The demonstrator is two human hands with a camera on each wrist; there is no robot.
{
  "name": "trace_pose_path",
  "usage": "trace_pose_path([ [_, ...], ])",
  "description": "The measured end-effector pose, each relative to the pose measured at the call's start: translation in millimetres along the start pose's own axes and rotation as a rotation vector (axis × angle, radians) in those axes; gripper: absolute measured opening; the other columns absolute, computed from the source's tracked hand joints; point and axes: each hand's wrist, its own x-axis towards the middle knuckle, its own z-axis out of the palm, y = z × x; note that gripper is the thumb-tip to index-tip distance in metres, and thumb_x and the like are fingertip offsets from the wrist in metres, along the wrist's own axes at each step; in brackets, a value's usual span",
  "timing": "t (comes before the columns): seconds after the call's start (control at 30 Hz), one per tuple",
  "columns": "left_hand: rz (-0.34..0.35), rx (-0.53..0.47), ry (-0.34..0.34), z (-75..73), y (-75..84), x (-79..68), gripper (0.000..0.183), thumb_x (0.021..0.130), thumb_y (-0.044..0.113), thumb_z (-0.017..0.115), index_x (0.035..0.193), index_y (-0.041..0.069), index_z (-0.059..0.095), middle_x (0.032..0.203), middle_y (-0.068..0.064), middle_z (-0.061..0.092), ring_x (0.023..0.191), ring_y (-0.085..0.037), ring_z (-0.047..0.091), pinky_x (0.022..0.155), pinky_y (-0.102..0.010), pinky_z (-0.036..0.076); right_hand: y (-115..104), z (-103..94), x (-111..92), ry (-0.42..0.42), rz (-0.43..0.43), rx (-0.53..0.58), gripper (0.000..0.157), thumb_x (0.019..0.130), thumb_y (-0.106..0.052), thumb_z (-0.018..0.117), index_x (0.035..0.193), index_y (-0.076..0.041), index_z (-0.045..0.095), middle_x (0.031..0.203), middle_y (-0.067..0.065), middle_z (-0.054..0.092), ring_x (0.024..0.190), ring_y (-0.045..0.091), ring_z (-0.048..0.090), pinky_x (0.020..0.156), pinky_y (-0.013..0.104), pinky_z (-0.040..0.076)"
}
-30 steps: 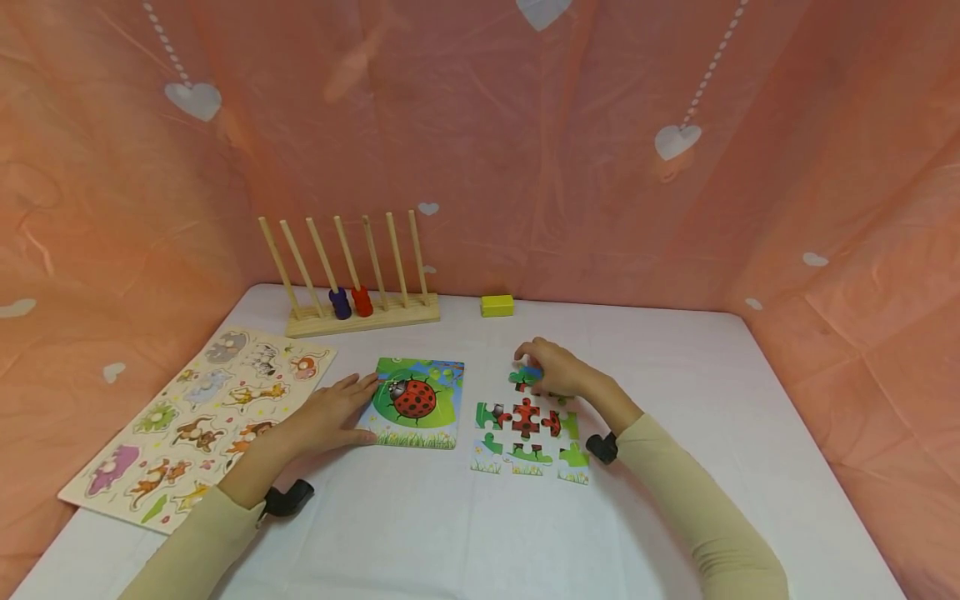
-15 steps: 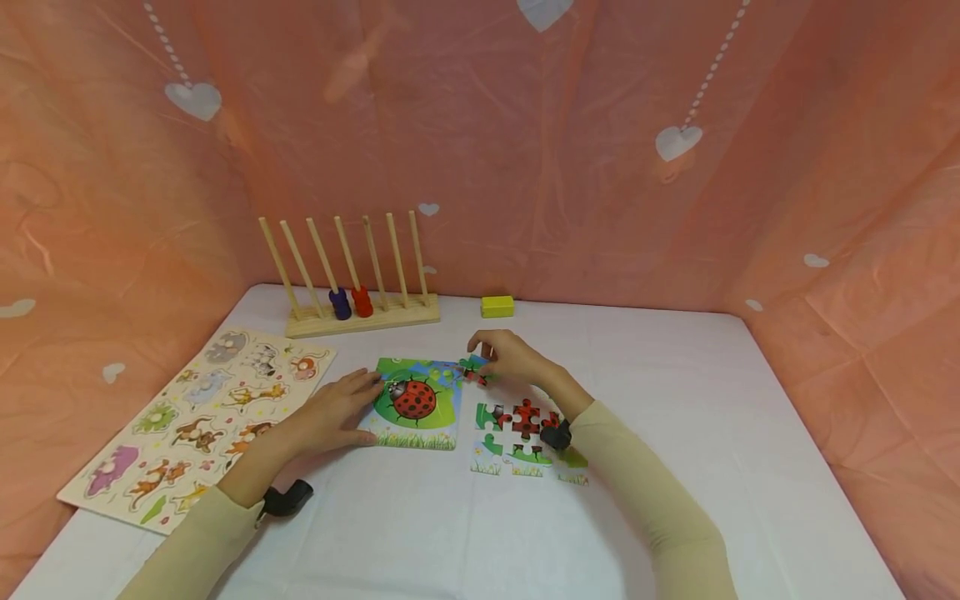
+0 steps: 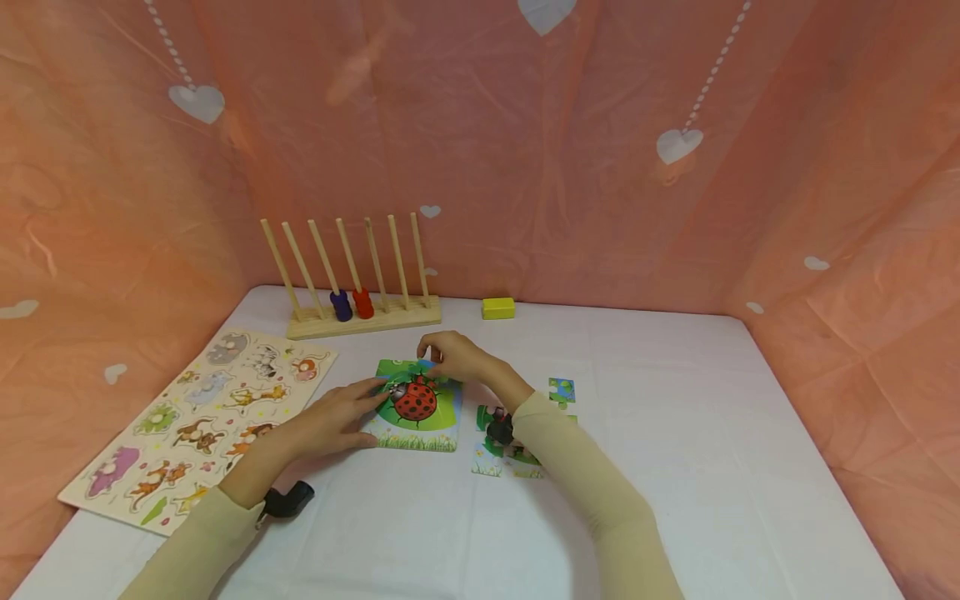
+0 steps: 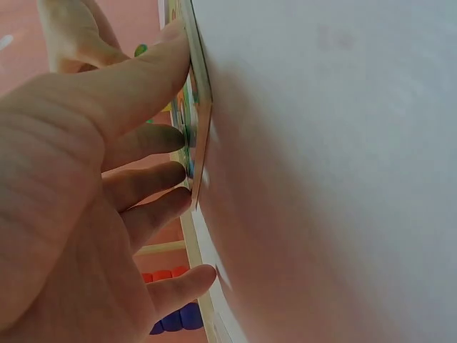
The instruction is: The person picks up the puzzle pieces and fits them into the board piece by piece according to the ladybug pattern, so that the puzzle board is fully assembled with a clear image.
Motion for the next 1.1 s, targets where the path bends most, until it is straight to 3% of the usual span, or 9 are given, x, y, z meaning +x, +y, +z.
trace_pose_path([
  [0.23,0.013,0.025,0.01,0.3,-0.4,-1.0,0.068,0.091,0.032,0.073,0.142,-0.008,0.049,0.15,-0.03,0.038,0.136,-0.045,0.04,0.102,-0.064,0.038,-2.5,7.4,10.0,-0.012,0.024,-0.087,0.027,0.086,-0.002,0.076,0.112,-0.002,0.066,0.089,0.007,0.063,0.078,0.017,0.057,0.074,0.028,0.049],
  [0.73,0.003,0.027,0.011,0.3,0.0,-1.6,0.067,0.092,0.031,0.073,0.143,-0.006,0.049,0.15,-0.03,0.038,0.137,-0.045,0.039,0.102,-0.063,0.038,-15.0,19.5,11.7,-0.017,0.102,-0.306,0.027,0.089,-0.012,0.076,0.113,-0.006,0.067,0.105,0.008,0.067,0.094,0.022,0.063,0.081,0.038,0.052],
  [1.1,-0.013,0.036,0.008,1.0,0.3,-0.8,0.068,0.092,0.032,0.073,0.143,-0.005,0.049,0.151,-0.028,0.038,0.137,-0.043,0.039,0.102,-0.063,0.038,-20.7,23.7,12.8,0.003,0.117,-0.354,0.032,0.089,-0.014,0.077,0.117,-0.005,0.066,0.107,0.009,0.067,0.095,0.024,0.064,0.081,0.04,0.053],
])
